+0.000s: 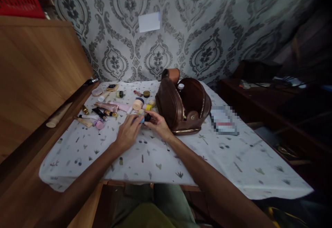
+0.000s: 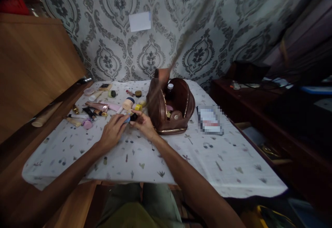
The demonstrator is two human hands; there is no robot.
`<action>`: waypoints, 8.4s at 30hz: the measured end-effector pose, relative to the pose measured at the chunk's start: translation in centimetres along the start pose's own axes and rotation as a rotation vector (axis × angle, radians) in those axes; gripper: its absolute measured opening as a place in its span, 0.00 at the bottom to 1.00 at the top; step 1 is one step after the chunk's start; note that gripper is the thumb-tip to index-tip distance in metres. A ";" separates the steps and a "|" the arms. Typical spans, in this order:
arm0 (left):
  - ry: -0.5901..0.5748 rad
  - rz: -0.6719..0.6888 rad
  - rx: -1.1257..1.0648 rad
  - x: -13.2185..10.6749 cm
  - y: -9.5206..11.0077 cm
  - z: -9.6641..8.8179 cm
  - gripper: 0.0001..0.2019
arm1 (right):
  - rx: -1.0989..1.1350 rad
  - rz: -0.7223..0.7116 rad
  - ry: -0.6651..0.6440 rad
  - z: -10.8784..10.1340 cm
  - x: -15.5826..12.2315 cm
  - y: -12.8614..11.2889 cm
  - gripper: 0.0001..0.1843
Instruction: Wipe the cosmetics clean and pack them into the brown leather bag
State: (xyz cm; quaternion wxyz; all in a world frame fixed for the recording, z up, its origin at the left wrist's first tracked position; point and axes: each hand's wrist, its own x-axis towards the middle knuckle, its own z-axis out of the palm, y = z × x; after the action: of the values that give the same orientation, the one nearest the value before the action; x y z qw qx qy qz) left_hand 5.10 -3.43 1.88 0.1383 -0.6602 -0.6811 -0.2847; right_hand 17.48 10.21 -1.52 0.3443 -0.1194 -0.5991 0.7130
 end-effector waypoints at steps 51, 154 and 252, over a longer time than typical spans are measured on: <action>-0.097 -0.217 0.037 -1.3 -3.9 1.3 0.18 | -0.015 0.095 -0.028 0.7 -0.6 -0.8 0.25; -0.043 -0.169 -0.298 -1.4 -1.4 -0.4 0.23 | -0.191 -0.017 -0.040 1.8 -1.2 -1.6 0.21; -0.208 -0.537 -0.799 5.1 0.9 -3.9 0.16 | -0.134 0.097 -0.378 1.8 -2.0 -3.7 0.25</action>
State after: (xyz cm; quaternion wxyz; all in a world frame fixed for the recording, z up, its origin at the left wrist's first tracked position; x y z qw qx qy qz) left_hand 4.79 -1.53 8.05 -0.2727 -0.4876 -0.6749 -0.4821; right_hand 19.23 7.72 1.87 0.1823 -0.0347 -0.6928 0.6968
